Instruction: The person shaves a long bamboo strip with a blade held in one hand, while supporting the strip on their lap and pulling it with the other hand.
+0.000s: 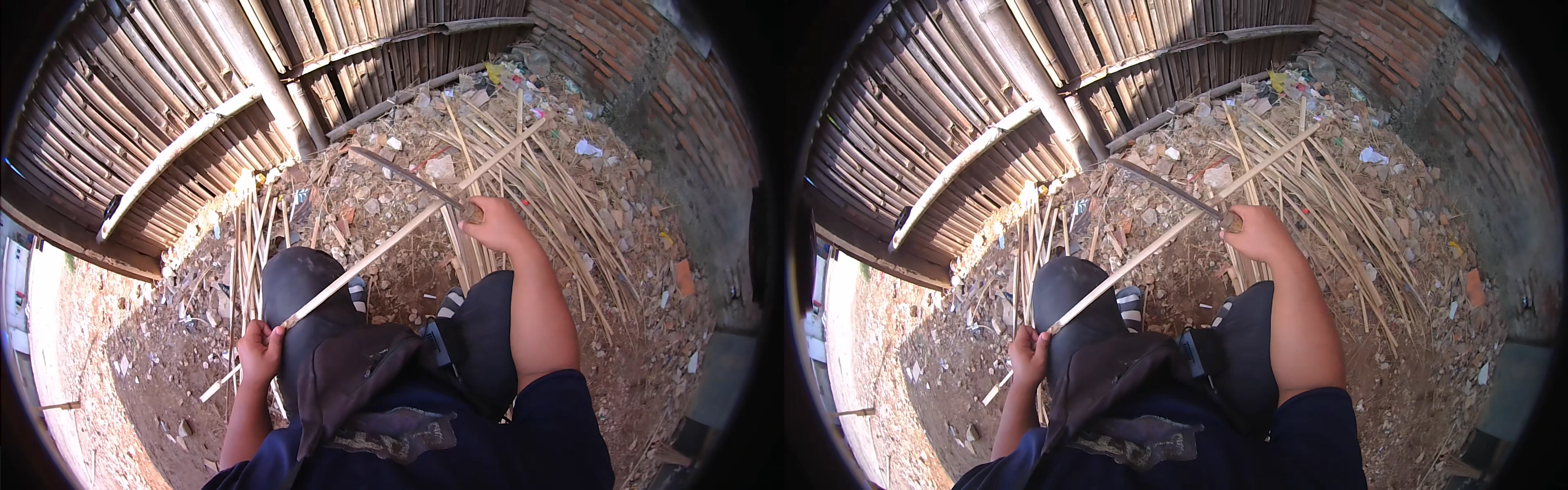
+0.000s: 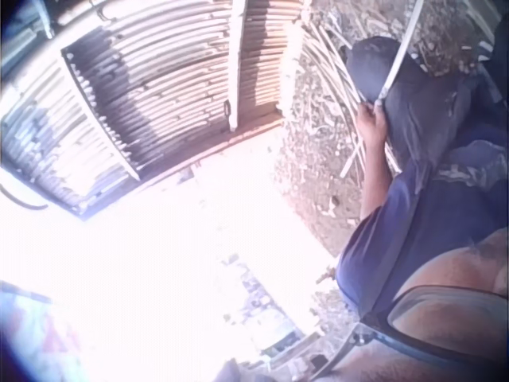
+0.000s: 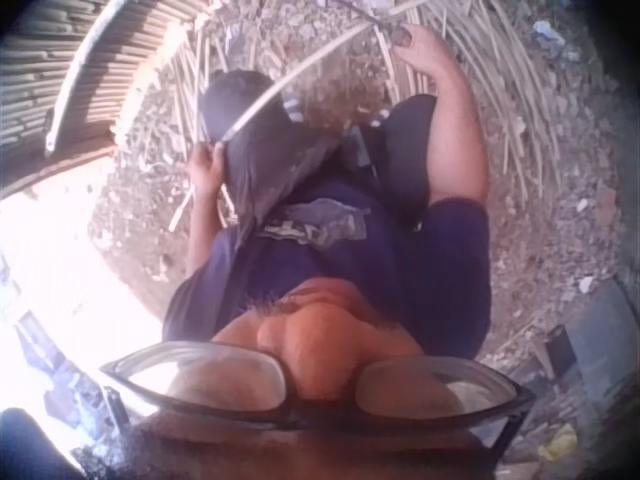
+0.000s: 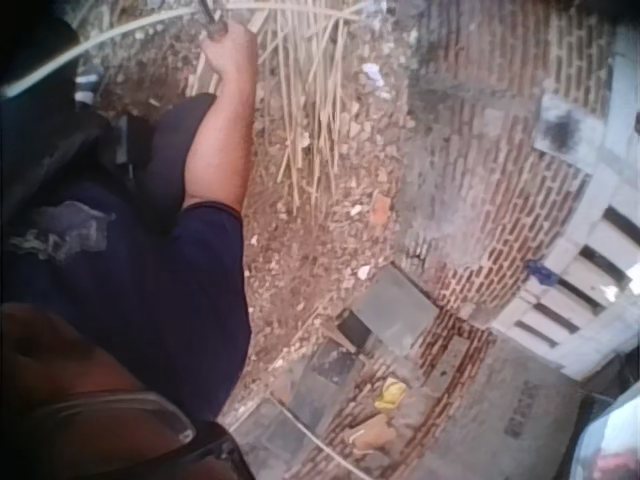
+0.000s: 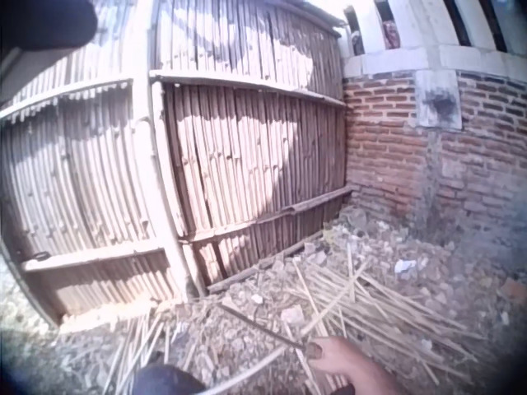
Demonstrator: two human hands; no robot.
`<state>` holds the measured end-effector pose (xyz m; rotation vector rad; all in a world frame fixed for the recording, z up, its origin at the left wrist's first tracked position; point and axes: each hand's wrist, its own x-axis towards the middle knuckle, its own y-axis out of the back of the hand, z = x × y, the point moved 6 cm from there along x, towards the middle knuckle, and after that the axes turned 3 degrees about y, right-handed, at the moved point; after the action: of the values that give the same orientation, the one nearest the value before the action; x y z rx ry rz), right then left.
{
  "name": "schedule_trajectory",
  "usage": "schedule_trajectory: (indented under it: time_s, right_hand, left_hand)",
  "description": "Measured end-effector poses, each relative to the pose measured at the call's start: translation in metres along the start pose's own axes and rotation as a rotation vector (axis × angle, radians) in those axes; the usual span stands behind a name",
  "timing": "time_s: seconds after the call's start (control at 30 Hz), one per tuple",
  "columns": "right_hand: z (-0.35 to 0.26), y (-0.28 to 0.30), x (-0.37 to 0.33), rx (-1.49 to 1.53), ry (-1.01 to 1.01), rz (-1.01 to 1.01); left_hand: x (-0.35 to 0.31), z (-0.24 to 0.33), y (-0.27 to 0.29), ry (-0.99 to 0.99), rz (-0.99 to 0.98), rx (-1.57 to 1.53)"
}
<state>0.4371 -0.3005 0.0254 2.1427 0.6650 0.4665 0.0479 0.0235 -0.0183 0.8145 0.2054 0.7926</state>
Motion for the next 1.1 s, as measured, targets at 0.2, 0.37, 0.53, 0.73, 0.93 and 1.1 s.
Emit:
schedule_trajectory:
  time_s: [0.2,0.37,0.53,0.73,0.93,1.1]
  right_hand:
    - [-0.039,-0.011,-0.007,-0.151,-0.049,-0.165]
    - [-0.031,-0.019,-0.002,-0.053,0.111,-0.241]
    - [-0.013,-0.01,0.0,-0.058,0.006,-0.137]
    - [-0.028,-0.012,-0.007,-0.11,0.021,-0.167]
    - [-0.027,-0.009,-0.003,-0.04,0.051,-0.175]
    - [-0.014,-0.001,-0.002,-0.034,-0.044,-0.187]
  left_hand:
    - [0.0,-0.004,0.001,0.008,0.007,0.019]
    - [0.0,-0.006,0.001,0.01,-0.002,-0.005]
    - [0.001,-0.006,-0.001,0.007,0.013,-0.001]
    - [0.002,-0.008,0.0,0.009,0.001,0.03]
    - [0.0,-0.003,0.003,-0.027,0.026,0.056]
    - [0.001,0.001,0.002,-0.02,0.013,0.08]
